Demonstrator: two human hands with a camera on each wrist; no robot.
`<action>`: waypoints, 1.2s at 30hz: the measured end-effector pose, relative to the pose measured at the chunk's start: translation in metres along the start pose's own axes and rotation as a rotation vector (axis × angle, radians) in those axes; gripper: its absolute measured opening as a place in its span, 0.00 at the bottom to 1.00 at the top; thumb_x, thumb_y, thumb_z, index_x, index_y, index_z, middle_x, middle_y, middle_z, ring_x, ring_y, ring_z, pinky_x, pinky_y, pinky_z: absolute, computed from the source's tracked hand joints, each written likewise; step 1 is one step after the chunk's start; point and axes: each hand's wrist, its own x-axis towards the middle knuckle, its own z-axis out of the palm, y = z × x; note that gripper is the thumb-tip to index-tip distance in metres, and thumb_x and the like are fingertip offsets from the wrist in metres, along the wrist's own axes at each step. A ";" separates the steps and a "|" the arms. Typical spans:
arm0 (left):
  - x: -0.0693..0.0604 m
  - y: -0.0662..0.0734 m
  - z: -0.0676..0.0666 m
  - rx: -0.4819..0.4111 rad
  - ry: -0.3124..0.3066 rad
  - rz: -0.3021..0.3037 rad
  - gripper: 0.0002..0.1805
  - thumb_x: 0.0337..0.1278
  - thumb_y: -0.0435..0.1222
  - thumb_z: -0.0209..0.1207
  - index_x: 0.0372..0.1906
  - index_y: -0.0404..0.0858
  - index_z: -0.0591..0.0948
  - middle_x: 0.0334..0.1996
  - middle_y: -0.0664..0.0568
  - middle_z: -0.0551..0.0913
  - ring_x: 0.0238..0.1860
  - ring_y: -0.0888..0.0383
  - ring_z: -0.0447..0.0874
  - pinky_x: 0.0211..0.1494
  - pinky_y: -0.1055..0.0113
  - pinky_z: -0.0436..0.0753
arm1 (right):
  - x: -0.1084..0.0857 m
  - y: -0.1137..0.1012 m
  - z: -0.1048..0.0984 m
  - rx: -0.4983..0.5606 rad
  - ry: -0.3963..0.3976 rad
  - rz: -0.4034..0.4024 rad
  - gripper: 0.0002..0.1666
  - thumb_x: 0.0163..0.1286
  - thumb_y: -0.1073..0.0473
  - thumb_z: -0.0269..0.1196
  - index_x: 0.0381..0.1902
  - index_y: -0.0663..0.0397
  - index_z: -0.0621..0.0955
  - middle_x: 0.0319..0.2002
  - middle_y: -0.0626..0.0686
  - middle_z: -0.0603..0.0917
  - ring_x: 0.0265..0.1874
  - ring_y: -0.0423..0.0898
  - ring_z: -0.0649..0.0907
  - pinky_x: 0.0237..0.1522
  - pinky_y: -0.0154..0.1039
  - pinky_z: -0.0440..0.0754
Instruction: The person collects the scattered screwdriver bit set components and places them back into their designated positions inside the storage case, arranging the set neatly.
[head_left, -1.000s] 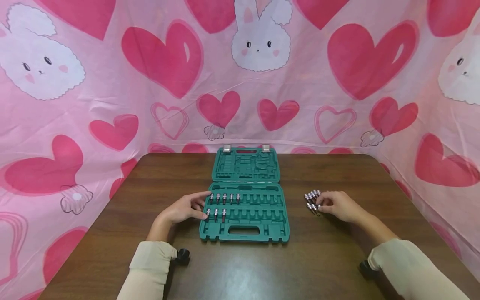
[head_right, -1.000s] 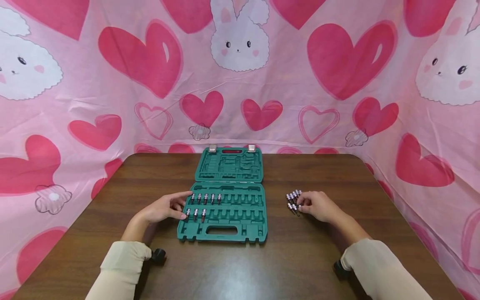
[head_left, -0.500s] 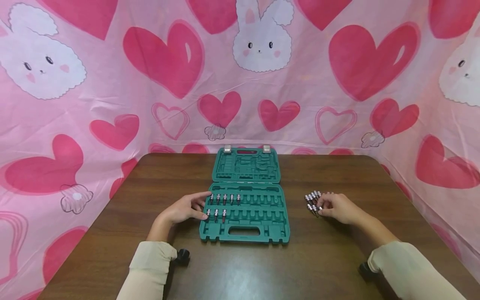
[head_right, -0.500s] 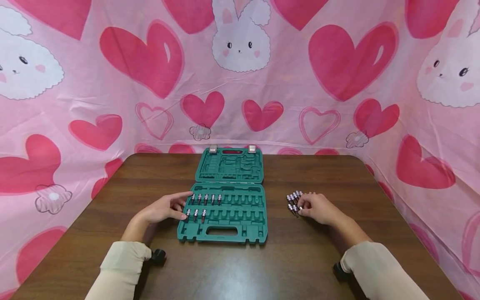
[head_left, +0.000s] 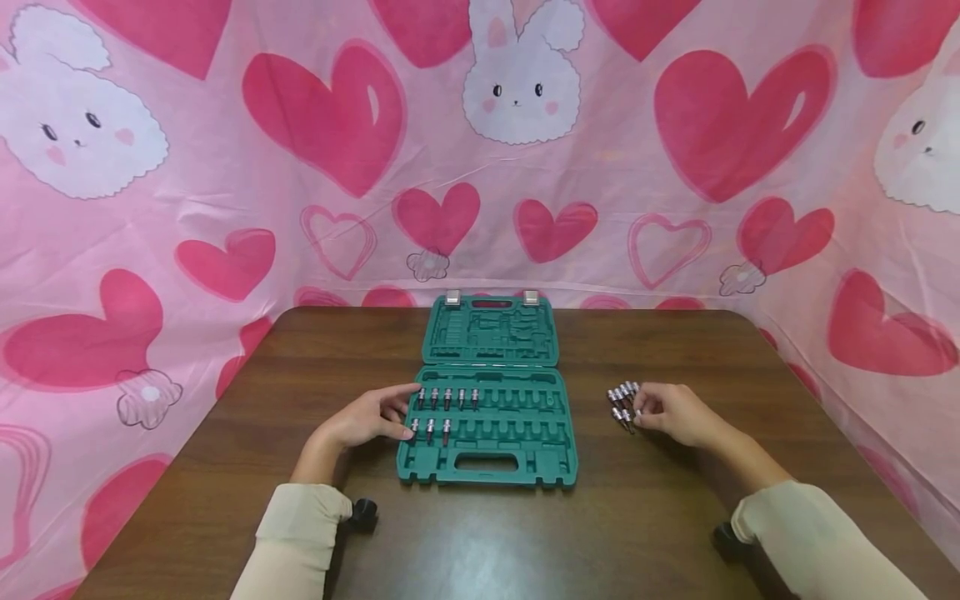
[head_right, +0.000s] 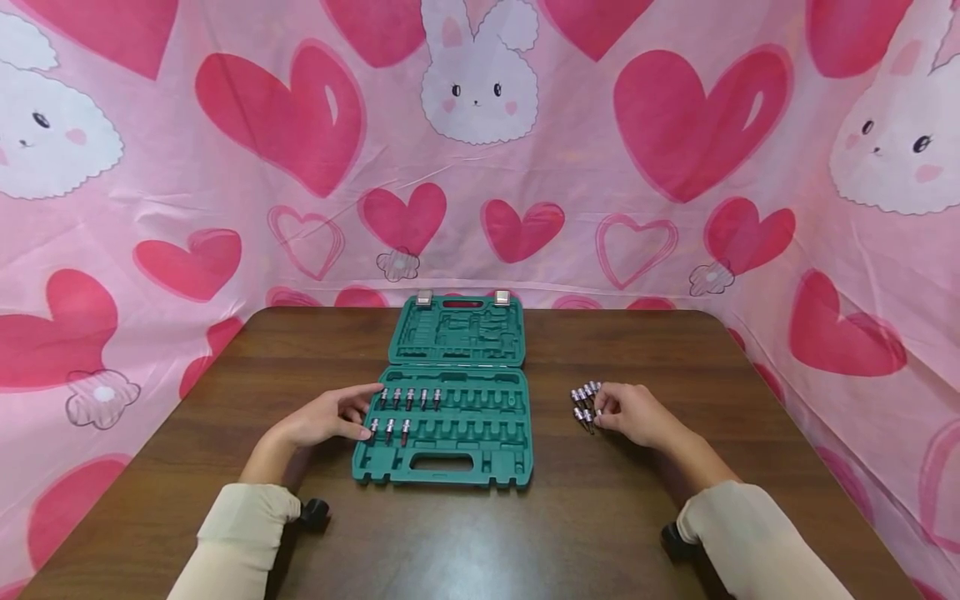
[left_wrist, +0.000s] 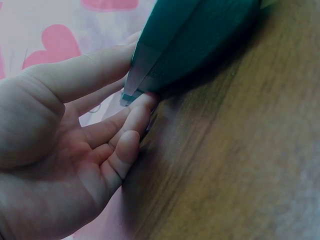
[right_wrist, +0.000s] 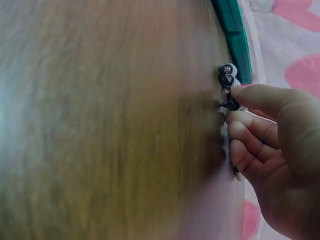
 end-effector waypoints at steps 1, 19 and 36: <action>0.000 0.000 0.000 -0.001 0.001 -0.002 0.42 0.50 0.36 0.71 0.72 0.39 0.66 0.47 0.43 0.77 0.41 0.50 0.76 0.43 0.60 0.79 | 0.001 0.000 0.001 0.001 0.014 -0.011 0.13 0.54 0.68 0.72 0.28 0.49 0.78 0.21 0.38 0.77 0.22 0.35 0.75 0.25 0.35 0.72; 0.000 0.001 0.000 -0.011 0.011 -0.025 0.42 0.50 0.35 0.71 0.72 0.40 0.67 0.46 0.44 0.77 0.42 0.50 0.76 0.44 0.60 0.79 | 0.022 -0.020 0.012 0.033 0.151 0.076 0.08 0.60 0.65 0.71 0.34 0.52 0.81 0.25 0.43 0.81 0.25 0.43 0.78 0.28 0.38 0.76; -0.001 0.003 0.000 0.004 0.010 -0.011 0.42 0.50 0.36 0.71 0.71 0.39 0.67 0.46 0.44 0.77 0.43 0.50 0.75 0.45 0.60 0.79 | 0.043 -0.044 0.035 0.065 0.277 0.055 0.10 0.60 0.61 0.71 0.38 0.50 0.81 0.28 0.44 0.82 0.28 0.44 0.78 0.34 0.47 0.78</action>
